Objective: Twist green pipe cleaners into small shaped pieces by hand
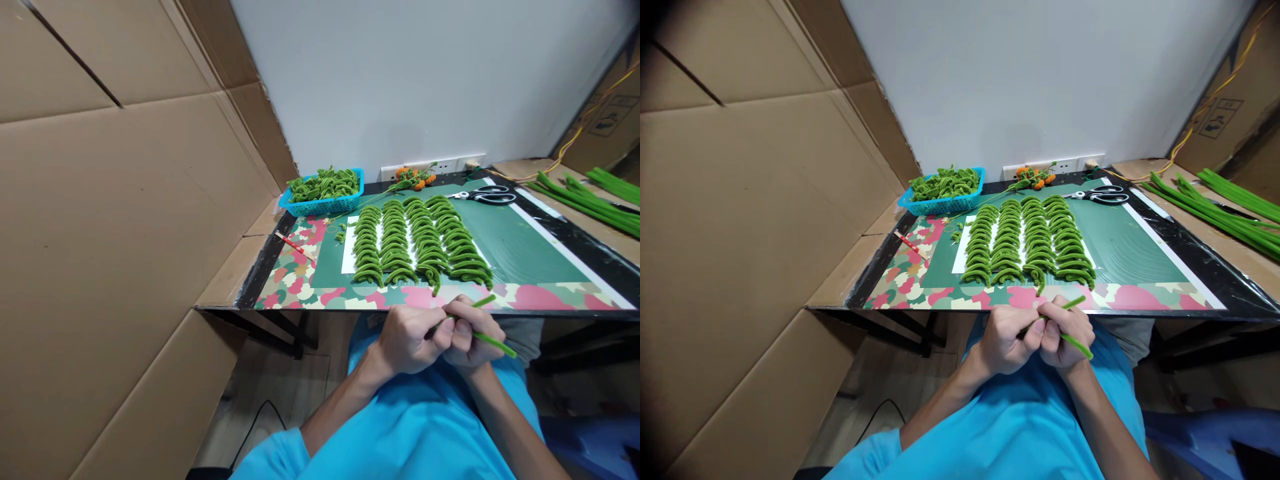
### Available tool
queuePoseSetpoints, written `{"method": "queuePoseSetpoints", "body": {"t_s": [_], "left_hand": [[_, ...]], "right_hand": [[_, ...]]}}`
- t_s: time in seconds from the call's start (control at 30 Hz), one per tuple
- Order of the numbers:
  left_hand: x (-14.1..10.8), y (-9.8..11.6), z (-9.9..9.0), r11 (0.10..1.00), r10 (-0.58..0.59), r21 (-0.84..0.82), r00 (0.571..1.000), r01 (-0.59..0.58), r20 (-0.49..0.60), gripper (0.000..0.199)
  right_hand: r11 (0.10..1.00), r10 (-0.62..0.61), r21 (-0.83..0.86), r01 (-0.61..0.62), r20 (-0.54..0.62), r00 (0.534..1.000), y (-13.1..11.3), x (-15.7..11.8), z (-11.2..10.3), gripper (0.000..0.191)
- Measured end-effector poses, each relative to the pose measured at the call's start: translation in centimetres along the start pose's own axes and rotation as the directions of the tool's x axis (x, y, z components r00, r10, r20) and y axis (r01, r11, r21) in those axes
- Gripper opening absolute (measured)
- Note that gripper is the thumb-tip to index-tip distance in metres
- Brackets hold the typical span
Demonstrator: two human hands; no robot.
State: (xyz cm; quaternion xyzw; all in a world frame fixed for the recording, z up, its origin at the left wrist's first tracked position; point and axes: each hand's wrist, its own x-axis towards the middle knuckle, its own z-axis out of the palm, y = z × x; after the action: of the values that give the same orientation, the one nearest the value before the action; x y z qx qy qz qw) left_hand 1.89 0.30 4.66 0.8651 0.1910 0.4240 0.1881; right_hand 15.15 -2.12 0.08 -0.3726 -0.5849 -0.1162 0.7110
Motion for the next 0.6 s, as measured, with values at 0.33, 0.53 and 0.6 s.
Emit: {"method": "queuePoseSetpoints", "body": {"t_s": [0.33, 0.53, 0.6], "left_hand": [[-0.03, -0.08, 0.33, 0.998, 0.061, 0.006, 0.995, -0.06, -0.081, 0.05], [-0.31, -0.15, 0.51, 0.996, 0.085, 0.045, 0.994, -0.082, -0.071, 0.045], [-0.39, -0.19, 0.56, 0.993, 0.104, 0.057, 0.992, -0.1, -0.07, 0.045]], "right_hand": [[0.999, 0.003, 0.036, -0.004, 0.023, 1.0, -0.08, 0.19, -0.05, 0.026], [0.999, -0.005, 0.05, 0.004, 0.007, 1.0, 0.39, -0.28, 0.03, 0.026], [0.998, -0.019, 0.052, 0.018, 0.014, 1.0, 0.39, -0.24, 0.04, 0.026]]}}
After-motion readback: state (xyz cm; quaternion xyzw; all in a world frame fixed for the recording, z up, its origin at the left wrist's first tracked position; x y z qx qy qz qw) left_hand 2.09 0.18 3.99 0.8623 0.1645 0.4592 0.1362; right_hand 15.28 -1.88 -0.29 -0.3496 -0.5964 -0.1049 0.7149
